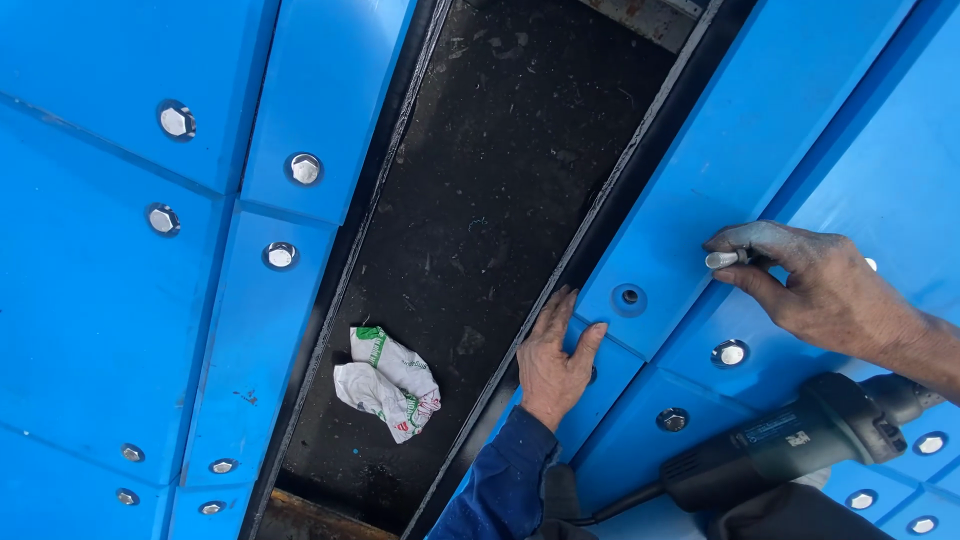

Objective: Removing and installing bolts on a blue industrial surface using an electric screwdriver.

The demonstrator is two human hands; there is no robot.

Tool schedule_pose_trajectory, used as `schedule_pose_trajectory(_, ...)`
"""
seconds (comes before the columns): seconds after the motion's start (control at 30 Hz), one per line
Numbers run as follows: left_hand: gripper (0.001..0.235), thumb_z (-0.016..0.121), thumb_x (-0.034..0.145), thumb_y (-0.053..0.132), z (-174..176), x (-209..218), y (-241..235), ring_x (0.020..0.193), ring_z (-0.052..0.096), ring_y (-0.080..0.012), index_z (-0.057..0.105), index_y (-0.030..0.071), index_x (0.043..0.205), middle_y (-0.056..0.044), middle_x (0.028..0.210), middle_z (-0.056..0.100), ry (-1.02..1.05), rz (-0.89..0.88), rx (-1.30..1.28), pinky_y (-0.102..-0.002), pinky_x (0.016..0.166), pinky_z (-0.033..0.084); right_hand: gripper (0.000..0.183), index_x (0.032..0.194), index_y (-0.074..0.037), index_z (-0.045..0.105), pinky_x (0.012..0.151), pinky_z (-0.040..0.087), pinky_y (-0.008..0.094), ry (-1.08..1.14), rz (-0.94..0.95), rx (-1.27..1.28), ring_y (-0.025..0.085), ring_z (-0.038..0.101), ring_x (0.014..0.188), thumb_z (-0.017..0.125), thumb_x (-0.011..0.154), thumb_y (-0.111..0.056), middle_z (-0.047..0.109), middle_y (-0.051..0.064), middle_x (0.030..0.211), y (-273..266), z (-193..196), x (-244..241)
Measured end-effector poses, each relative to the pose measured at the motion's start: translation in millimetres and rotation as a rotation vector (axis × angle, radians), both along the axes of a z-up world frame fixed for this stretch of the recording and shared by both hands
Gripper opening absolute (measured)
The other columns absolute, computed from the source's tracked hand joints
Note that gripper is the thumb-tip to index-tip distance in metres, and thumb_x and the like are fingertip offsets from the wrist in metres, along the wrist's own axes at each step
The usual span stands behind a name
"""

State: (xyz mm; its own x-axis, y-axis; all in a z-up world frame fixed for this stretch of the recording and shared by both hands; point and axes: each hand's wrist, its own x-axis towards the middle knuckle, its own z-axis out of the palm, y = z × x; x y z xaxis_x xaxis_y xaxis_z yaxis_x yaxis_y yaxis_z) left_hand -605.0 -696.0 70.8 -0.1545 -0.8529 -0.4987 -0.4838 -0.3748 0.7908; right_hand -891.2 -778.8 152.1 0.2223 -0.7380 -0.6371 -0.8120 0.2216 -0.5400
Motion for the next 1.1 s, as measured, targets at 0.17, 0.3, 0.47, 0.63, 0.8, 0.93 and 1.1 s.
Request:
schedule_pose_trajectory(0.17,0.07,0.055,0.098,0.058,-7.3,4.1,2.8,0.105,0.074,-0.0325,0.059,0.002,0.14,-0.022,0.136,0.065,0.002,-0.031,0.019,-0.042,0.085,0.062,0.016,0.114,-0.01,0.064,0.091,0.058,0.038,0.156,-0.033,-0.549,0.023,0.071,0.11,0.072,0.1,-0.015,0.072,0.008,0.122,50.7,5.6,-36.8)
schedule_pose_trajectory(0.3,0.065,0.045,0.104,0.056,-17.0,10.2,7.2,0.108,0.075,-0.0305,0.061,0.005,0.14,-0.019,0.125,0.072,0.126,0.008,0.099,-0.041,0.091,0.061,0.016,0.112,-0.006,0.062,0.094,0.057,0.041,0.404,-0.095,-0.583,0.028,0.067,0.112,0.075,0.108,-0.013,0.067,0.013,0.126,86.9,-23.0,-95.1)
schedule_pose_trajectory(0.47,0.061,0.044,0.102,0.053,-4.2,11.3,-0.6,0.102,0.077,-0.0299,0.064,0.006,0.137,-0.019,0.116,0.076,0.189,0.068,0.176,-0.041,0.087,0.063,0.021,0.115,0.003,0.063,0.088,0.059,0.047,0.638,-0.332,-0.466,0.032,0.07,0.095,0.076,0.116,-0.013,0.069,0.023,0.109,104.9,-42.5,-144.4)
schedule_pose_trajectory(0.63,0.061,0.043,0.105,0.052,-9.6,11.9,4.2,0.106,0.075,-0.0297,0.063,0.005,0.138,-0.02,0.119,0.074,0.191,0.047,0.106,-0.042,0.09,0.061,0.018,0.124,0.003,0.063,0.084,0.059,0.045,0.604,-0.485,-0.393,0.03,0.071,0.095,0.068,0.119,-0.014,0.07,0.022,0.106,124.0,-52.4,-175.9)
schedule_pose_trajectory(0.8,0.06,0.044,0.104,0.051,-11.9,10.0,6.2,0.102,0.076,-0.0283,0.061,0.005,0.137,-0.02,0.116,0.074,0.169,0.023,0.082,-0.041,0.088,0.062,0.017,0.12,0.004,0.06,0.089,0.06,0.043,0.542,-0.402,-0.524,0.028,0.071,0.097,0.068,0.112,-0.008,0.069,0.021,0.109,138.0,-60.6,-197.4)
schedule_pose_trajectory(0.93,0.057,0.045,0.105,0.049,-19.6,9.5,11.1,0.097,0.076,-0.0252,0.061,0.004,0.137,-0.019,0.112,0.075,0.14,0.009,0.049,-0.039,0.082,0.064,0.038,0.133,0.004,0.059,0.079,0.058,0.042,0.731,-0.255,-0.556,0.03,0.069,0.09,0.069,0.108,-0.023,0.066,0.023,0.108,155.1,-54.1,-192.5)
schedule_pose_trajectory(1.1,0.054,0.044,0.104,0.045,-17.7,7.4,9.2,0.061,0.07,-0.0154,0.063,0.004,0.134,-0.012,0.082,0.074,0.063,0.018,0.125,-0.031,0.058,0.06,0.047,0.142,0.0,0.056,0.058,0.055,0.039,0.793,-0.538,-0.18,0.027,0.062,0.061,0.046,0.116,-0.039,0.058,0.02,0.077,295.8,-103.2,-241.6)
